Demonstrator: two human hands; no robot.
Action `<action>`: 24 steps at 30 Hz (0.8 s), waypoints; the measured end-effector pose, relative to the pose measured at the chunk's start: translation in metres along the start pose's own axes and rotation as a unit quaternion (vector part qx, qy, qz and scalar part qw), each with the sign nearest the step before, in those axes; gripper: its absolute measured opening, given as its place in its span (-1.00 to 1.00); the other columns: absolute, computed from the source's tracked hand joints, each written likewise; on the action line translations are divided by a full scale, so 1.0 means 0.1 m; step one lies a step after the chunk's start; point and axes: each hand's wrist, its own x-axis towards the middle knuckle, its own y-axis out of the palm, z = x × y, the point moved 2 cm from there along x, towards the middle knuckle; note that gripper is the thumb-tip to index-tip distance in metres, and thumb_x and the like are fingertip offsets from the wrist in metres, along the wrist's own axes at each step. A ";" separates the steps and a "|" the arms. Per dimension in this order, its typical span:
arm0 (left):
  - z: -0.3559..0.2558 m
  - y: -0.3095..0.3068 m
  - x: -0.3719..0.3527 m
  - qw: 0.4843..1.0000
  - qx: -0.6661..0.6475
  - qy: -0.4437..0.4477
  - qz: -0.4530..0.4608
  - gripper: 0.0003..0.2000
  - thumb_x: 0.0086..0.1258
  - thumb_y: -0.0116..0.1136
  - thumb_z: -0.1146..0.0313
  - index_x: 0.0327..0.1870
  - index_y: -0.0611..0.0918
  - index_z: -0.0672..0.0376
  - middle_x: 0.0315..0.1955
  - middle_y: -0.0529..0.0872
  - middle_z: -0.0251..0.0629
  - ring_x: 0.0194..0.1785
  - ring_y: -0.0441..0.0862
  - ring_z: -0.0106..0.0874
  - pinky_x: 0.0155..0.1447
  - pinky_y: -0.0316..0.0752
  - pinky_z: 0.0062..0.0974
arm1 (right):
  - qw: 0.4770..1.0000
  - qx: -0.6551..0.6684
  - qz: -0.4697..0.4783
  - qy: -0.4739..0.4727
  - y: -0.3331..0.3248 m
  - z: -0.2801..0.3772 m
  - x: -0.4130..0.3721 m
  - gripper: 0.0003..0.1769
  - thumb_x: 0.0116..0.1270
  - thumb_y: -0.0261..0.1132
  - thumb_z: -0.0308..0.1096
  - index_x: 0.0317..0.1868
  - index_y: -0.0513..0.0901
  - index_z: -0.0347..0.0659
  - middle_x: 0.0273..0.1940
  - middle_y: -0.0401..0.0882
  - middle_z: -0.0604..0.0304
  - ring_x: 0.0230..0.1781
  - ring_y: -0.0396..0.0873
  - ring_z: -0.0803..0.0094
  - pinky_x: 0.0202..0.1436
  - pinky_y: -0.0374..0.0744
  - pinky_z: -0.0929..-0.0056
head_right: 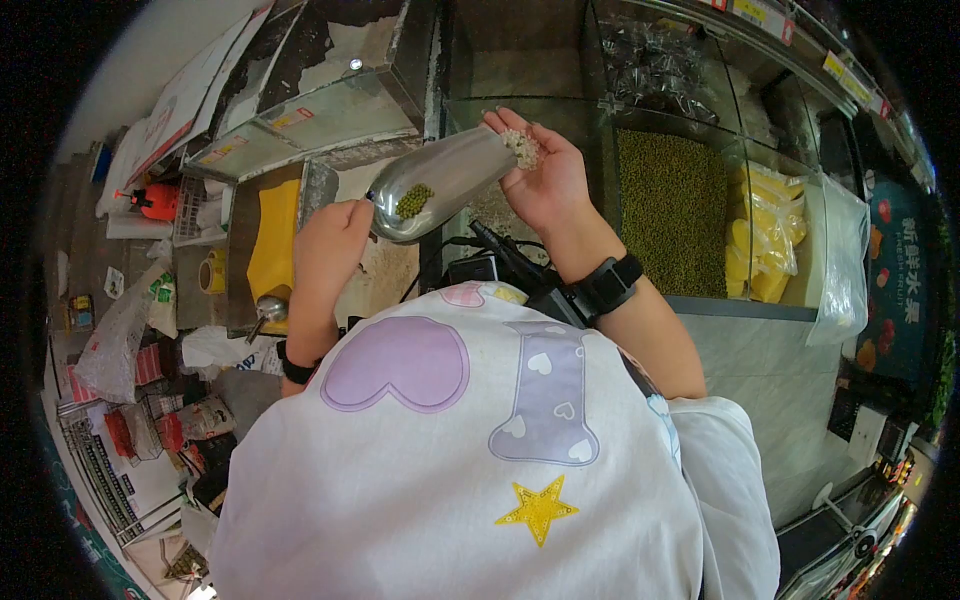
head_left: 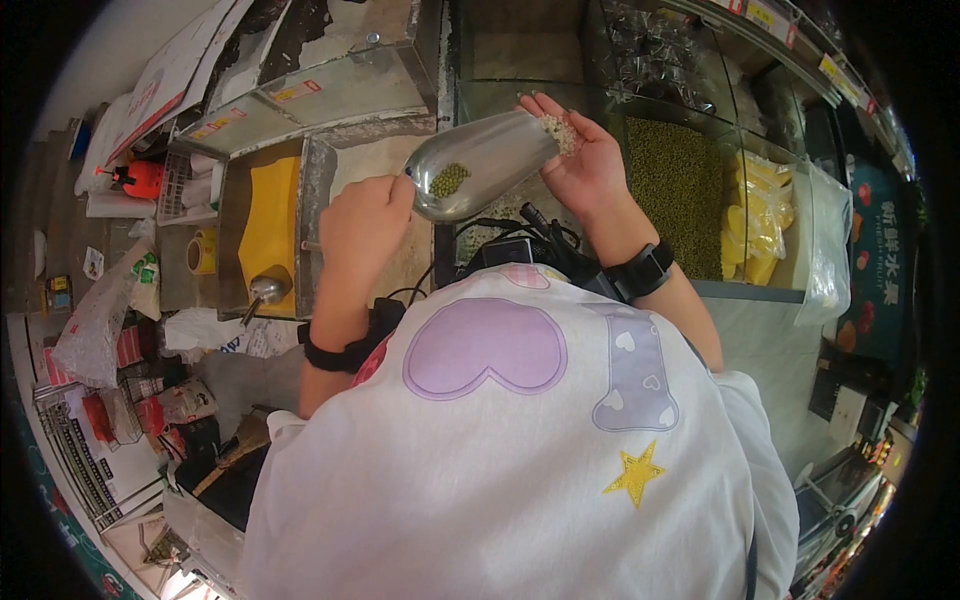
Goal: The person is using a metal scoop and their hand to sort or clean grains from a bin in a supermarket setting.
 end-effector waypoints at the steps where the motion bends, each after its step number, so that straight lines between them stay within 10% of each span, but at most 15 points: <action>1: 0.00 -0.01 0.00 1.000 -0.010 0.000 0.007 -0.61 0.28 -0.17 0.09 -0.41 0.64 0.19 -0.47 0.64 -0.01 -0.31 0.59 -0.01 -0.23 0.45 -0.17 | 1.000 -0.001 -0.001 0.000 0.00 0.00 0.00 -0.50 0.41 -0.23 -0.32 0.27 0.18 -0.45 0.29 0.20 -0.12 0.27 0.25 0.11 0.36 0.26 0.27; 24: -0.01 -0.18 -0.01 0.998 -0.031 0.022 0.040 -0.64 0.23 -0.15 0.11 -0.48 0.64 0.17 -0.56 0.62 -0.10 -0.37 0.59 -0.09 -0.27 0.44 -0.26 | 0.991 -0.080 0.076 0.073 0.14 -0.03 -0.05 -0.33 0.05 -0.05 -0.56 0.27 0.17 -0.48 0.25 0.23 -0.15 0.31 0.22 0.10 0.41 0.19 0.22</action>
